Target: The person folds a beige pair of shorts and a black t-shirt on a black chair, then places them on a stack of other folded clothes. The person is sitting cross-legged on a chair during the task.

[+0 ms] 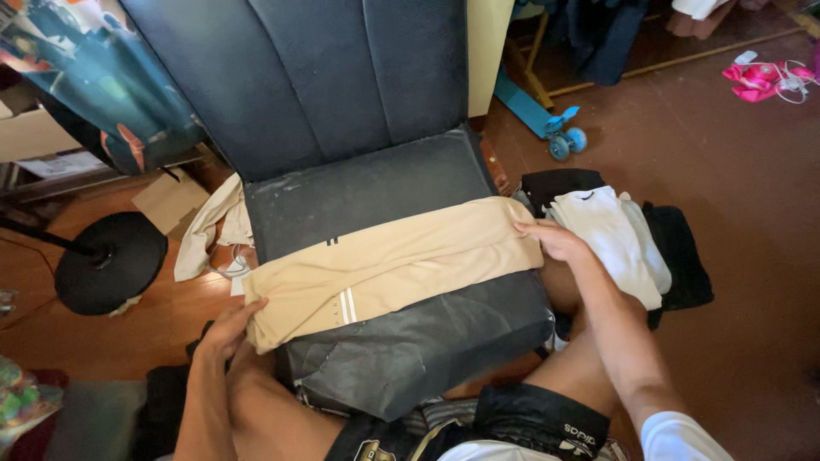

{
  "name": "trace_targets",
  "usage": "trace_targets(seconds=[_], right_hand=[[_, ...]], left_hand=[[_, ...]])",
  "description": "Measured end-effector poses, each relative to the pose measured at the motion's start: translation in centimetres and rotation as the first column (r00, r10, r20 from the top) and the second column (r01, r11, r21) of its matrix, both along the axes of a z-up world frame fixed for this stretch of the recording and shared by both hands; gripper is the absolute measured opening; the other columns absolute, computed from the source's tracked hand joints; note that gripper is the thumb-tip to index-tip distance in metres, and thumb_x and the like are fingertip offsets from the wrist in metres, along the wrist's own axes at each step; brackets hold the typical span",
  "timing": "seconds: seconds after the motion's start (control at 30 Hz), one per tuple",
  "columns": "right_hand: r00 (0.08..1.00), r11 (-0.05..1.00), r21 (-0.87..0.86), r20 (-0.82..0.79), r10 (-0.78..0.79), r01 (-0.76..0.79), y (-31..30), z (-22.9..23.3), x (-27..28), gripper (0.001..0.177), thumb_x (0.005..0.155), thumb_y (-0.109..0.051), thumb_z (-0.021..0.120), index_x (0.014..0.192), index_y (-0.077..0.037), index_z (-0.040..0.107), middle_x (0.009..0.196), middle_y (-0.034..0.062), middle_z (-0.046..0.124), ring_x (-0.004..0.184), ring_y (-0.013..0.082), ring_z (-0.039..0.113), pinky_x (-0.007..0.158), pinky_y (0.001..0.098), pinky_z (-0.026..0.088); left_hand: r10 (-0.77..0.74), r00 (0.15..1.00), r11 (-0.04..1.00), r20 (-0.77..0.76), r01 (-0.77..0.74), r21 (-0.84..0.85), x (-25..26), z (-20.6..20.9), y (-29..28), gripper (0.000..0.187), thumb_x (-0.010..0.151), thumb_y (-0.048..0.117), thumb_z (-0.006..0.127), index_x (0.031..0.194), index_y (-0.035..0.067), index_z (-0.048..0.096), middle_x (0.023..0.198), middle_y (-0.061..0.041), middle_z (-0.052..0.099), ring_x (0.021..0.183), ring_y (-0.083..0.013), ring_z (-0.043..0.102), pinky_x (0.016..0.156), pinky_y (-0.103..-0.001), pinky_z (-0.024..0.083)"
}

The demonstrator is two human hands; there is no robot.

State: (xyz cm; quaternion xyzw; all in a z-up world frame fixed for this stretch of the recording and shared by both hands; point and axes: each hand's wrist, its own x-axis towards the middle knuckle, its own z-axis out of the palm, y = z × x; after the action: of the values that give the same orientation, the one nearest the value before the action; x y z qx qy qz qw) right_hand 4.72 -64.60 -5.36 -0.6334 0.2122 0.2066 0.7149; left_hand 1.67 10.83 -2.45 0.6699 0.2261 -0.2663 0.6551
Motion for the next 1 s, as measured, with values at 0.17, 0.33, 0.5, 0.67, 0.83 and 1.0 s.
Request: trace_targets(seconds=[0.17, 0.33, 0.5, 0.67, 0.83, 1.0], right_hand=[[0.989, 0.965, 0.261, -0.145, 0.021, 0.018, -2.0, 0.8, -0.3, 0.060, 0.082, -0.027, 0.080, 0.131, 0.003, 0.062, 0.124, 0.0156, 0.073, 0.113, 0.0269, 0.070, 0.100, 0.0438, 0.056], [0.980, 0.939, 0.295, 0.041, -0.196, 0.176, -4.3, 1.8, -1.3, 0.070, 0.077, -0.030, 0.080, 0.136, -0.002, 0.057, 0.126, 0.0185, 0.068, 0.113, 0.0337, 0.068, 0.099, 0.0511, 0.054], [0.900, 0.894, 0.310, 0.190, -0.392, 0.324, -8.6, 3.8, -1.7, 0.065, 0.078, -0.027, 0.083, 0.135, -0.003, 0.061, 0.122, 0.0137, 0.069, 0.110, 0.0302, 0.068, 0.096, 0.0461, 0.056], [0.870, 0.917, 0.240, 0.309, -0.383, 0.319, -9.8, 9.3, -2.4, 0.058, 0.082, -0.022, 0.083, 0.132, -0.001, 0.063, 0.116, 0.0124, 0.072, 0.103, 0.0253, 0.071, 0.091, 0.0398, 0.057], [0.864, 0.952, 0.034, 0.411, -0.291, 0.305, -2.3, 18.7, -4.1, 0.057, 0.080, -0.017, 0.081, 0.132, -0.001, 0.063, 0.112, 0.0109, 0.073, 0.097, 0.0230, 0.072, 0.084, 0.0378, 0.060], [0.812, 1.000, 0.004, 0.583, 0.022, -0.029, 14.7, 22.9, -5.0, 0.066, 0.075, -0.004, 0.087, 0.135, -0.001, 0.058, 0.115, 0.0135, 0.069, 0.092, 0.0227, 0.072, 0.074, 0.0403, 0.063]], left_hand=[[0.039, 0.997, 0.999, 0.063, -0.038, -0.026, -0.5, 3.0, -1.7, 0.060, 0.089, 0.023, 0.069, 0.144, 0.004, 0.053, 0.122, -0.011, 0.071, 0.104, -0.0242, 0.070, 0.084, -0.041, 0.058], [0.076, 0.994, 0.996, 0.076, -0.072, -0.051, -1.2, 5.7, -3.3, 0.068, 0.085, 0.024, 0.071, 0.148, 0.013, 0.048, 0.125, -0.007, 0.068, 0.105, -0.0195, 0.069, 0.082, -0.039, 0.059], [-0.069, 0.961, 0.997, 0.267, 0.058, 0.047, -0.8, 3.7, -3.8, 0.070, 0.087, 0.024, 0.077, 0.147, 0.005, 0.046, 0.119, -0.014, 0.070, 0.104, -0.0188, 0.069, 0.085, -0.033, 0.056], [-0.168, 0.840, 0.870, 0.516, -0.119, 0.478, -1.3, 4.3, -5.1, 0.051, 0.090, 0.022, 0.077, 0.131, -0.002, 0.058, 0.113, -0.017, 0.065, 0.092, -0.0250, 0.065, 0.078, -0.037, 0.054], [-0.364, 0.622, 0.843, 0.694, -0.097, 0.529, -4.5, 12.1, -13.1, 0.038, 0.090, 0.020, 0.076, 0.122, 0.002, 0.065, 0.114, -0.011, 0.071, 0.101, -0.0206, 0.069, 0.086, -0.035, 0.055], [-0.363, 0.659, 0.931, 0.658, 0.292, 0.221, -5.9, 17.8, -22.9, 0.045, 0.095, 0.033, 0.068, 0.131, 0.006, 0.060, 0.133, -0.010, 0.067, 0.114, -0.0218, 0.069, 0.094, -0.037, 0.057]])
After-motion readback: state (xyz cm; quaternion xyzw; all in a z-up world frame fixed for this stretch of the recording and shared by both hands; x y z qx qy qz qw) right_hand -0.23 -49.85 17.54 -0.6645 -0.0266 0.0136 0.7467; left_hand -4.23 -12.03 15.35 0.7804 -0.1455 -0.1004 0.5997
